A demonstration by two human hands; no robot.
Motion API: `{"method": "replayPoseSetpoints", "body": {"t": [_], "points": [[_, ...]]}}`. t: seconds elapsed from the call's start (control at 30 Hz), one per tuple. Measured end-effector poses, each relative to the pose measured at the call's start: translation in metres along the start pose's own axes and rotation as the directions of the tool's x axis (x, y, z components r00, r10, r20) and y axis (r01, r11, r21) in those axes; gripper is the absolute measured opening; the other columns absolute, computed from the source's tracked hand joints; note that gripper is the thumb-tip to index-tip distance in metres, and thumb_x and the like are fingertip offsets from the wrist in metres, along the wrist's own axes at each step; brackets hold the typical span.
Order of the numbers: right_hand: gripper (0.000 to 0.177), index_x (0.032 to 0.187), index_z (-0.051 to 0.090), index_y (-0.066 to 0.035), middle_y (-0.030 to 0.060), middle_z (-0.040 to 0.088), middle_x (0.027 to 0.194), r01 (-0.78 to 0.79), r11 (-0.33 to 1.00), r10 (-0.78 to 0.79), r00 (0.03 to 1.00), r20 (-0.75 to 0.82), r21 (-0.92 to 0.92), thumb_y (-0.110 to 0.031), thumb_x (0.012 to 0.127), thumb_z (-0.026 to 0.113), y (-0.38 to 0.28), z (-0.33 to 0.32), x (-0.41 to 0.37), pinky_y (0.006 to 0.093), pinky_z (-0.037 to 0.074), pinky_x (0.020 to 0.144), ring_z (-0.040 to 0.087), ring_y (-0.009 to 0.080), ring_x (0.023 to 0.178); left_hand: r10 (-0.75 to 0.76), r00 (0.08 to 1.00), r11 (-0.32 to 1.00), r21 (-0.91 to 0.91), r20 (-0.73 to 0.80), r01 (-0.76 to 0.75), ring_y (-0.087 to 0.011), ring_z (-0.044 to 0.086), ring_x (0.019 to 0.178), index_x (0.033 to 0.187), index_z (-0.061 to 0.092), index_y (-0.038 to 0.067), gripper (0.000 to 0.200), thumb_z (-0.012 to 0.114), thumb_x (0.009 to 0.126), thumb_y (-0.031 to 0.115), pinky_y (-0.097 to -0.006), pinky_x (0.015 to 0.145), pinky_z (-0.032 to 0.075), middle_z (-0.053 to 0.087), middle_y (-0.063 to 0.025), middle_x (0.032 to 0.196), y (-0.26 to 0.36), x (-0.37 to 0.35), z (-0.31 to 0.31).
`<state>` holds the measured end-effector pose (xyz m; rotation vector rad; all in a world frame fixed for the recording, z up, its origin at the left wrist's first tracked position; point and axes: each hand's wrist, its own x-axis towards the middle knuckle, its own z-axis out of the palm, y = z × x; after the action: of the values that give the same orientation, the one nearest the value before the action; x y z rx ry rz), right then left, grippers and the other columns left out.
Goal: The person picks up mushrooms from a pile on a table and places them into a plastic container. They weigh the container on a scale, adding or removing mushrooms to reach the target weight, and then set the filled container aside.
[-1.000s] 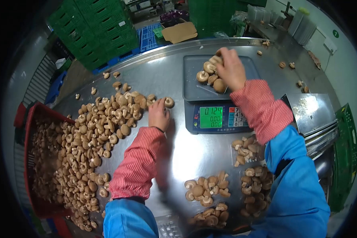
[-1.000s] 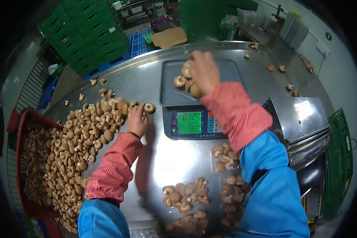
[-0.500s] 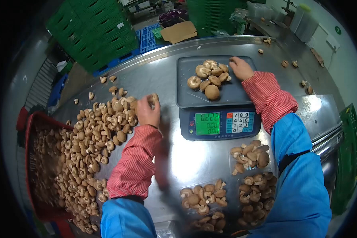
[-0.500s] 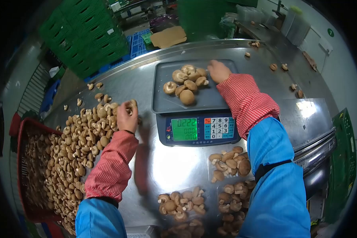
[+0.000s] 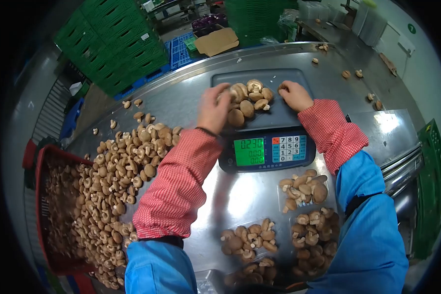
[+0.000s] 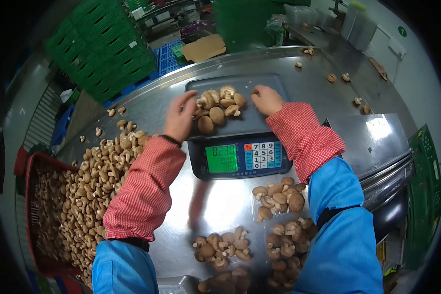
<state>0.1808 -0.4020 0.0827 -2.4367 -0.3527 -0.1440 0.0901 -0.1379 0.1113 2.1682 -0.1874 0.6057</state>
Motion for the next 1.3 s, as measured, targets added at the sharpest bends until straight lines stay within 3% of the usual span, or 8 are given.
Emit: {"method": "replayPoseSetpoints", "body": {"t": [0.07, 0.13, 0.3, 0.43, 0.57, 0.87, 1.03, 1.3], "points": [[0.028, 0.099, 0.066, -0.003, 0.0185, 0.066, 0.099, 0.028, 1.000, -0.028, 0.997, -0.068, 0.001, -0.023, 0.083, 0.054, 0.003, -0.007, 0.002, 0.0424, 0.048, 0.083, 0.062, 0.0359, 0.095, -0.015, 0.976, 0.992, -0.125, -0.219, -0.013, -0.0219, 0.059, 0.086, 0.106, 0.066, 0.008, 0.021, 0.054, 0.093, 0.019, -0.0314, 0.077, 0.047, 0.062, -0.0096, 0.091, -0.020, -0.017, -0.015], [0.030, 0.099, 0.066, -0.003, 0.0188, 0.066, 0.099, 0.020, 1.000, -0.023, 0.992, -0.128, -0.023, -0.025, 0.084, 0.053, 0.007, -0.012, 0.008, 0.0433, 0.048, 0.082, 0.061, 0.0369, 0.095, -0.274, 0.950, 0.906, -0.373, -0.151, 0.202, -0.0115, 0.060, 0.074, 0.104, 0.064, 0.001, 0.019, 0.055, 0.092, 0.013, -0.0250, 0.066, 0.049, 0.065, -0.0055, 0.085, -0.023, -0.038, -0.032], [0.030, 0.101, 0.066, -0.001, 0.0202, 0.066, 0.094, 0.099, 0.985, -0.113, 0.990, -0.090, -0.140, -0.023, 0.085, 0.054, 0.002, 0.006, 0.028, 0.0406, 0.049, 0.079, 0.063, 0.0349, 0.090, -0.418, 0.899, 0.887, -0.154, 0.133, 0.435, -0.0092, 0.056, 0.058, 0.107, 0.061, -0.004, 0.027, 0.058, 0.089, 0.016, -0.0229, 0.050, 0.045, 0.067, -0.0087, 0.084, -0.031, -0.053, -0.035], [0.030, 0.097, 0.068, -0.001, 0.0211, 0.065, 0.099, 0.122, 0.985, -0.112, 0.990, 0.087, -0.119, -0.024, 0.081, 0.055, -0.003, 0.017, 0.039, 0.0437, 0.048, 0.083, 0.061, 0.0365, 0.094, -0.479, 0.847, 0.877, 0.169, 0.230, 0.451, -0.0212, 0.068, 0.062, 0.098, 0.066, -0.005, 0.033, 0.064, 0.075, 0.020, -0.0322, 0.061, 0.053, 0.069, -0.0162, 0.075, -0.021, -0.030, -0.019], [0.028, 0.090, 0.068, 0.001, 0.0211, 0.066, 0.094, 0.073, 0.997, -0.079, 0.973, 0.215, 0.037, -0.022, 0.075, 0.062, -0.004, 0.009, 0.032, 0.0420, 0.049, 0.079, 0.063, 0.0361, 0.088, -0.577, 0.751, 0.810, 0.343, 0.322, 0.476, -0.0142, 0.060, 0.050, 0.093, 0.068, -0.005, 0.030, 0.066, 0.077, 0.019, -0.0269, 0.046, 0.047, 0.066, -0.0116, 0.066, -0.017, -0.007, -0.011], [0.023, 0.087, 0.066, 0.005, 0.0172, 0.064, 0.069, 0.001, 0.974, -0.018, 0.997, 0.073, 0.226, -0.014, 0.074, 0.063, 0.001, -0.011, -0.025, 0.0356, 0.049, 0.056, 0.063, 0.0252, 0.060, -0.541, 0.805, 0.806, -0.125, 0.242, 0.579, -0.0184, 0.063, 0.055, 0.087, 0.062, -0.005, 0.023, 0.068, 0.072, 0.011, -0.0304, 0.051, 0.051, 0.064, -0.0113, 0.071, -0.022, -0.032, -0.002], [0.016, 0.091, 0.060, 0.006, 0.0100, 0.060, 0.063, -0.143, 0.906, 0.056, 0.974, 0.220, 0.399, -0.005, 0.080, 0.055, -0.056, -0.018, -0.114, 0.0268, 0.046, 0.039, 0.058, 0.0134, 0.046, -0.569, 0.754, 0.738, -0.200, 0.329, 0.645, -0.0127, 0.060, 0.053, 0.096, 0.054, -0.006, 0.026, 0.064, 0.075, 0.005, -0.0242, 0.044, 0.047, 0.058, -0.0058, 0.070, 0.019, -0.095, -0.066], [0.013, 0.088, 0.057, 0.005, 0.0116, 0.059, 0.064, -0.402, 0.868, 0.269, 0.874, 0.405, 0.293, -0.007, 0.085, 0.053, -0.075, 0.078, -0.242, 0.0306, 0.047, 0.040, 0.060, 0.0179, 0.047, -0.666, 0.639, 0.661, -0.091, 0.384, 0.744, -0.0140, 0.059, 0.051, 0.098, 0.054, -0.002, 0.024, 0.062, 0.076, 0.005, -0.0260, 0.043, 0.048, 0.060, -0.0088, 0.071, -0.040, -0.254, -0.085]]}}
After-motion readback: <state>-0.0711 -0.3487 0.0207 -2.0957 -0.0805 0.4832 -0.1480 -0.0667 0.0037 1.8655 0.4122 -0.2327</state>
